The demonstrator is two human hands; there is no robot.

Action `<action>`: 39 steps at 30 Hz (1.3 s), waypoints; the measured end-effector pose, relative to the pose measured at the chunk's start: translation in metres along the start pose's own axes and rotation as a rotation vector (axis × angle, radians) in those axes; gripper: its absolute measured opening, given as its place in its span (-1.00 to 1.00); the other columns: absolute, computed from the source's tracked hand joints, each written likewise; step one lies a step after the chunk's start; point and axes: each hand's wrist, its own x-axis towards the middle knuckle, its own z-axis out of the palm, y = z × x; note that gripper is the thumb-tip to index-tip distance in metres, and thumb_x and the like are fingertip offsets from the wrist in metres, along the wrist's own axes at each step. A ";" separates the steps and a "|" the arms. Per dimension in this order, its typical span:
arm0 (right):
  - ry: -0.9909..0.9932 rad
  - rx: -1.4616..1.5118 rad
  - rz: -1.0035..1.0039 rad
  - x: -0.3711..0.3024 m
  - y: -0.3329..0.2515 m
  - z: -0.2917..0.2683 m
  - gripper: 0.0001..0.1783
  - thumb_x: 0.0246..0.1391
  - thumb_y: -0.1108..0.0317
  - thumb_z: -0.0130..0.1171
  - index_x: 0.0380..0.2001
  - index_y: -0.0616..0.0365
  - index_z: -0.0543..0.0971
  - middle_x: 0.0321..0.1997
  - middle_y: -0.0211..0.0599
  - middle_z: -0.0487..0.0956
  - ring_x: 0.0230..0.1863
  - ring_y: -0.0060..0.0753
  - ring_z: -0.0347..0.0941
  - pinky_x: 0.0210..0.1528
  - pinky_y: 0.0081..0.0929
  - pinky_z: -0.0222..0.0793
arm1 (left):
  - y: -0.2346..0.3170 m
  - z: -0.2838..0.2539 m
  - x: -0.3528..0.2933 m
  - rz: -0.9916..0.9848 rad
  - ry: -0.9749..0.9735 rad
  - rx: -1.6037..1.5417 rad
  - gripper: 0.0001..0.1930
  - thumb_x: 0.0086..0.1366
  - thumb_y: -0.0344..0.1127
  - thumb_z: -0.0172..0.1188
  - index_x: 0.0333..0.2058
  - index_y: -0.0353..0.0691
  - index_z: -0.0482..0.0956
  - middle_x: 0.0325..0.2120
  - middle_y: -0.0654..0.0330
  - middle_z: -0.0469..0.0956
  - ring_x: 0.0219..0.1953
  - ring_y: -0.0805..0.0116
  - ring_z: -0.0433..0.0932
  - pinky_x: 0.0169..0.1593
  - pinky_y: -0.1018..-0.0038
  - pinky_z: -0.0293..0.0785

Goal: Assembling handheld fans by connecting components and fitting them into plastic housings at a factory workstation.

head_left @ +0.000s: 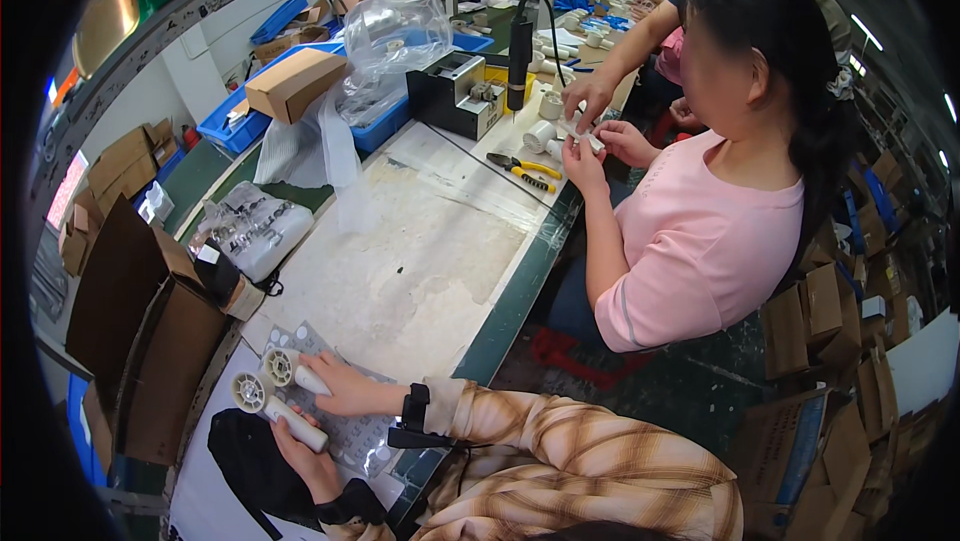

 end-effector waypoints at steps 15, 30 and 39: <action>-0.044 -0.113 0.049 -0.006 -0.012 -0.005 -0.23 -0.21 0.41 0.05 0.16 0.32 0.10 -0.09 0.08 0.29 -0.04 0.10 0.28 -0.02 -0.20 0.27 | -0.008 -0.006 0.005 -0.023 0.126 0.040 -0.70 0.29 -0.20 -0.14 -0.07 -0.22 0.28 -0.39 0.21 0.42 -0.50 0.47 0.39 -0.43 0.60 0.37; -0.034 -0.264 -0.225 0.029 -0.034 -0.155 -0.45 -0.11 0.30 0.14 -0.01 0.25 0.33 -0.21 -0.12 0.39 -0.16 -0.11 0.36 -0.18 -0.27 0.32 | -0.007 -0.020 0.009 -0.052 0.237 0.216 -0.68 0.26 -0.04 -0.09 -0.27 -0.19 0.38 -0.46 0.32 0.42 -0.50 0.51 0.38 -0.38 0.59 0.35; -0.098 -0.310 -0.179 0.033 0.004 -0.177 -0.54 -0.08 0.30 0.12 -0.07 0.23 0.37 -0.32 -0.15 0.42 -0.26 -0.11 0.40 -0.25 -0.27 0.35 | -0.002 -0.060 0.003 -0.240 0.016 0.162 -0.54 0.29 -0.07 -0.16 0.00 -0.31 0.34 -0.17 0.07 0.45 -0.21 0.19 0.44 -0.10 0.23 0.37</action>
